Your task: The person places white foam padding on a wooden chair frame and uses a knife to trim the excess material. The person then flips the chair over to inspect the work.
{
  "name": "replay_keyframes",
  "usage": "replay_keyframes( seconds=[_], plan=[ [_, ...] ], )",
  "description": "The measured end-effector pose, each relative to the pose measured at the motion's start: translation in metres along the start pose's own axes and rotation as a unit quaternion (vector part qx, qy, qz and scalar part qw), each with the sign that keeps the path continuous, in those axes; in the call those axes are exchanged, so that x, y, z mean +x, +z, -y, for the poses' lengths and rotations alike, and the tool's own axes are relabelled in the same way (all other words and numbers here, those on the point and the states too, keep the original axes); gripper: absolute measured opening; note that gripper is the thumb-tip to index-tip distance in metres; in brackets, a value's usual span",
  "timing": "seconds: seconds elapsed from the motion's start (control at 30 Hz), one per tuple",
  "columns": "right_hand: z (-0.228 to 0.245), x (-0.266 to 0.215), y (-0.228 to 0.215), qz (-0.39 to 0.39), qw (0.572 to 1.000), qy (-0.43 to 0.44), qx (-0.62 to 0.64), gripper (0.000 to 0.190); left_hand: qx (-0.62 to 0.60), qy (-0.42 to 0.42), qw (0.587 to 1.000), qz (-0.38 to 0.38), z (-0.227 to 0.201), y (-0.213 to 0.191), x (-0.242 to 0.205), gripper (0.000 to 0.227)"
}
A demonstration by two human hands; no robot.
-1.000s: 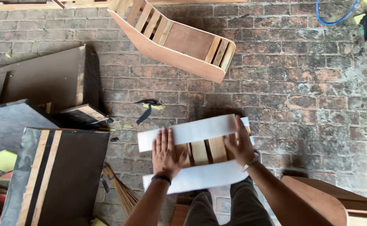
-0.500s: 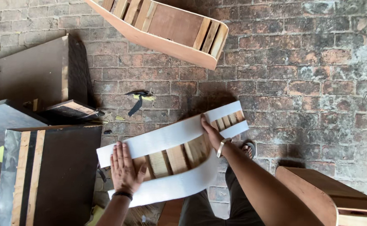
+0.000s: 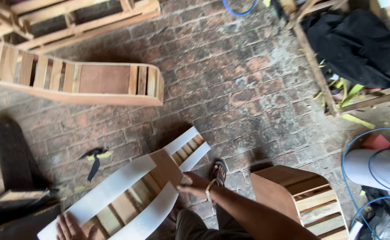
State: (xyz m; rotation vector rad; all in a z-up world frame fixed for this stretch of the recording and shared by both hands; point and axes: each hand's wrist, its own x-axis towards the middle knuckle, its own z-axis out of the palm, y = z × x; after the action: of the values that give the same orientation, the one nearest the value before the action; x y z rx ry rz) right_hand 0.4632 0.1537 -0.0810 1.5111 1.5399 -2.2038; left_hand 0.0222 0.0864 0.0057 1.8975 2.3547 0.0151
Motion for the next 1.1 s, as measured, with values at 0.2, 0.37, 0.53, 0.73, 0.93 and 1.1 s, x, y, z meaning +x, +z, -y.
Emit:
replay_keyframes(
  seconds=[0.2, 0.37, 0.53, 0.73, 0.93, 1.1],
  plan=[
    [0.004, -0.034, -0.144, -0.164, 0.986, 0.002, -0.027, 0.070, -0.039, 0.010, 0.999, 0.022, -0.098, 0.030, 0.021, 0.086],
    [-0.004, -0.054, -0.214, -0.292, 0.955, 0.005, 0.049, 0.048, -0.105, 0.061, 0.993, 0.001, -0.201, 0.056, 0.070, 0.075],
    [-0.049, -0.116, -0.297, -0.385, 0.899, 0.037, 0.206, 0.042, -0.231, 0.121, 0.955, 0.140, -0.381, 0.035, 0.134, 0.052],
    [-0.091, -0.156, -0.457, -0.452, 0.818, 0.084, 0.345, 0.040, -0.285, 0.279, 0.904, 0.153, -0.569, 0.028, 0.231, 0.041],
    [-0.097, -0.204, -0.639, -0.492, 0.780, 0.029, 0.385, 0.041, -0.341, 0.262, 0.888, 0.161, -0.755, 0.030, 0.327, 0.038],
    [-0.073, -0.240, -0.774, -0.546, 0.749, -0.008, 0.375, 0.040, -0.314, 0.268, 0.877, 0.245, -0.905, -0.010, 0.390, 0.038]
  ],
)
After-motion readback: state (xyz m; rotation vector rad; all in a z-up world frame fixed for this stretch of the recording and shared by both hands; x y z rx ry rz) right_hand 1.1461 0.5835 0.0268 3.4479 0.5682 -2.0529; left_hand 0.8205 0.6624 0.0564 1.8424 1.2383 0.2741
